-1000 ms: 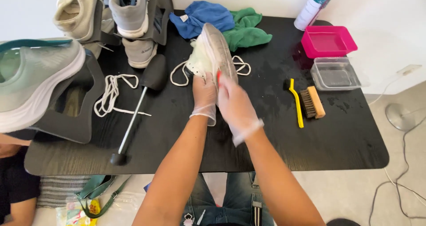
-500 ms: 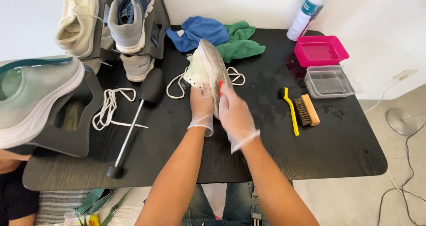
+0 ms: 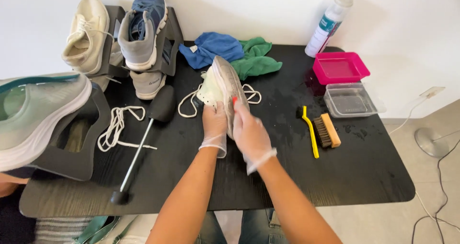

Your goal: Cleaning the sole of a white sneaker using a small brush and cleaning solution.

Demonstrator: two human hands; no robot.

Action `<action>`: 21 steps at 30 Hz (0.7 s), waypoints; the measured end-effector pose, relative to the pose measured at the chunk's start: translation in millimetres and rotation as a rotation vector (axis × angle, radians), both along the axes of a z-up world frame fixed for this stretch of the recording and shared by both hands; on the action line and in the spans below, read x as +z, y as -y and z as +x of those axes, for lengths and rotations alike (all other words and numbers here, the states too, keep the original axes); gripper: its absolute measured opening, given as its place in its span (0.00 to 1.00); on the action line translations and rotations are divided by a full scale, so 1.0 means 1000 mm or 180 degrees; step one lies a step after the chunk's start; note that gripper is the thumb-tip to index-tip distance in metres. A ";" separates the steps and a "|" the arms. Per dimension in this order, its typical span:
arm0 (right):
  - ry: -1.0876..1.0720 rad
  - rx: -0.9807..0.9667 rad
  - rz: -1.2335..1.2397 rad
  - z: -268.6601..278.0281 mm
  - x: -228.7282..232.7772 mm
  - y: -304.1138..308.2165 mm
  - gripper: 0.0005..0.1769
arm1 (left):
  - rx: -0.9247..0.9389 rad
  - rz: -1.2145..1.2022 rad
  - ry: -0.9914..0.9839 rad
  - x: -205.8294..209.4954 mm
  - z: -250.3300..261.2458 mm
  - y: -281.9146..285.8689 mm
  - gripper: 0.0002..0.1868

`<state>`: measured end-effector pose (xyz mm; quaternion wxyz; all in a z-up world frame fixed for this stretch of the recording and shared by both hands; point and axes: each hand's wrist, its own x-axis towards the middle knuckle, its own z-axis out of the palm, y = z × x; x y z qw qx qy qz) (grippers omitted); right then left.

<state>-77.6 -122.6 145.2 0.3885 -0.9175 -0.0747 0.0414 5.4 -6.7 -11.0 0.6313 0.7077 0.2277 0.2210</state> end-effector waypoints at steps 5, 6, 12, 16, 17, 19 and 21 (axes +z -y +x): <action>-0.0299 -0.0172 -0.0088 -0.029 -0.011 0.013 0.24 | -0.0069 -0.0054 -0.0013 0.005 -0.005 0.001 0.22; 0.0020 -0.0128 0.0033 -0.022 -0.012 0.012 0.23 | -0.0122 -0.0075 -0.0047 0.015 -0.010 0.003 0.23; 0.0173 0.0024 0.0212 0.018 -0.008 0.000 0.25 | -0.0114 0.0068 0.0003 0.023 -0.010 0.001 0.23; -0.0053 0.0181 -0.0013 -0.019 -0.016 0.024 0.24 | 0.0091 0.0166 -0.0017 0.027 -0.014 0.006 0.21; -0.0065 0.0148 -0.0019 -0.018 -0.030 0.037 0.24 | 0.0057 0.0160 -0.0028 0.028 -0.014 0.005 0.21; -0.0191 0.0058 -0.0290 -0.015 -0.058 0.064 0.19 | 0.0131 0.0240 0.0074 0.029 -0.010 0.005 0.18; 0.0287 -0.0123 -0.0013 -0.003 -0.044 0.094 0.18 | 0.0087 0.0259 0.0204 0.031 -0.013 0.009 0.18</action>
